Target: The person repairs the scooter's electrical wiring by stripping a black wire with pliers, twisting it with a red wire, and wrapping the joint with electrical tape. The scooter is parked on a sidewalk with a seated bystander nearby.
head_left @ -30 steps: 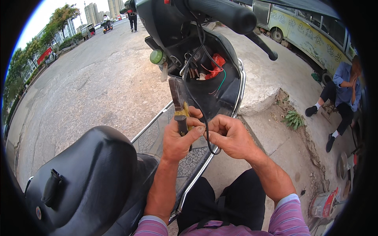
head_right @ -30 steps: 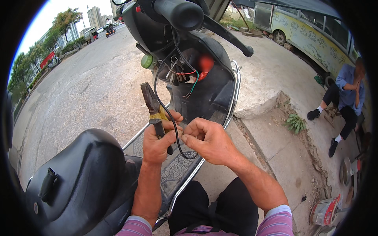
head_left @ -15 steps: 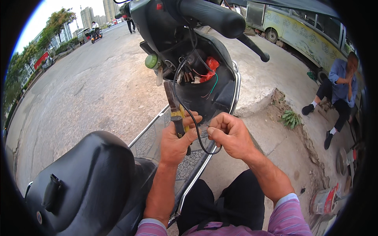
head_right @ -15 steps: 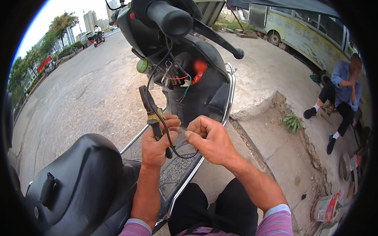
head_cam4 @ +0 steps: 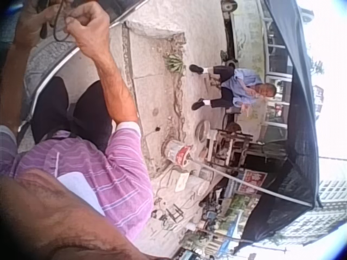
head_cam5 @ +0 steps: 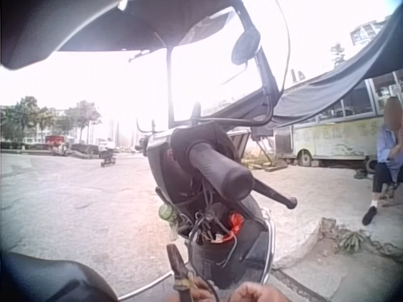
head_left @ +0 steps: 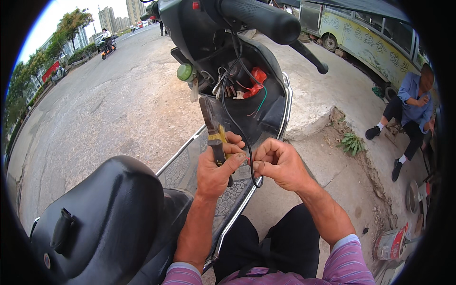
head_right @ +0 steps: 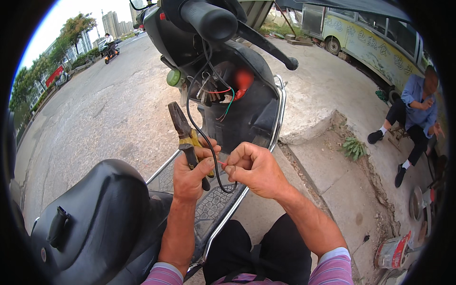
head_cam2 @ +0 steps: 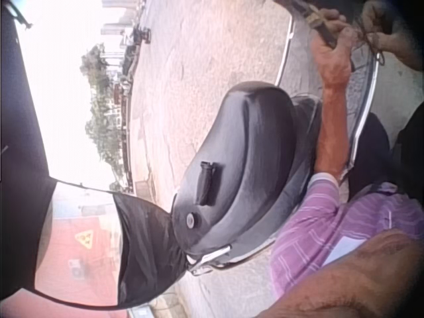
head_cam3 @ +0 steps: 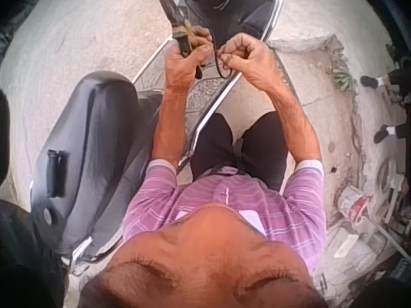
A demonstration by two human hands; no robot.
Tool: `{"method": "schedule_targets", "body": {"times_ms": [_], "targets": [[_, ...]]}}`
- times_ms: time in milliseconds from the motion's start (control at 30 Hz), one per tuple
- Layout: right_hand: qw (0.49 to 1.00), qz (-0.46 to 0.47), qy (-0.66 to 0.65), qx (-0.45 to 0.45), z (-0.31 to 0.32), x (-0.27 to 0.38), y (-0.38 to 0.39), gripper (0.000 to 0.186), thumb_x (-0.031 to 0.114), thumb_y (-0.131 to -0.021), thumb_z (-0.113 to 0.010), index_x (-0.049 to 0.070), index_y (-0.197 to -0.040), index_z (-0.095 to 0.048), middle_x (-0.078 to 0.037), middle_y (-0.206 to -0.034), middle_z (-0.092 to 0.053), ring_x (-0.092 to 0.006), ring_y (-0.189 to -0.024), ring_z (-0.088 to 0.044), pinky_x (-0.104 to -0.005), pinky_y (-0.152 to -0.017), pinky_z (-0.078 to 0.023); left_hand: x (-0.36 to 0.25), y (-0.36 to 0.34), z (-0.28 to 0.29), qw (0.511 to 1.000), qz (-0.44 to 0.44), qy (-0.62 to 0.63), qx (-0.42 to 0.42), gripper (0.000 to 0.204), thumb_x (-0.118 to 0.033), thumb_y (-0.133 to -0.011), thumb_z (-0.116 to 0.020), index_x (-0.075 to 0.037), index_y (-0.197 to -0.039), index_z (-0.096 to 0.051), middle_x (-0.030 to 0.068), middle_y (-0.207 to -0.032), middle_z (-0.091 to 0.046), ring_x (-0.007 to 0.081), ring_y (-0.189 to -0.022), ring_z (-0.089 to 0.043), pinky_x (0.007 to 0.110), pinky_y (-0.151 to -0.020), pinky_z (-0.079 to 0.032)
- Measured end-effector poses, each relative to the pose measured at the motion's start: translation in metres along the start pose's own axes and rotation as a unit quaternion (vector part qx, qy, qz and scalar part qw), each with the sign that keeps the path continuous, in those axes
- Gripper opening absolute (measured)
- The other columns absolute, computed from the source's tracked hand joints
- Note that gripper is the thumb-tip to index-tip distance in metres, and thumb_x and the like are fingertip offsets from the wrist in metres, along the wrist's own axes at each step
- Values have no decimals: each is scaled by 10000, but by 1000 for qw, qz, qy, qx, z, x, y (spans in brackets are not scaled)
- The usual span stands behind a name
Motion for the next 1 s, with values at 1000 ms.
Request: {"method": "schedule_targets", "body": {"times_ms": [1000], "targets": [[995,-65,-68,-28,2,-15,-1,157,92,-923,-699,-2,-1033,-640,-47,-863,-676,-103,-713,-650,-249,-656,-525,0,2,-7,999,4,-36,-4,88,-32,-866,-748,-7,-935,-700,120,-1217,-596,208,-1077,-605,359,-949,-476]]}}
Point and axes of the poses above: each hand's wrist, its own y-axis away from the middle knuckle, its own z-axis out of the back of the hand, x = y × z, the point moved 9 cm from there along -y, towards the middle knuckle
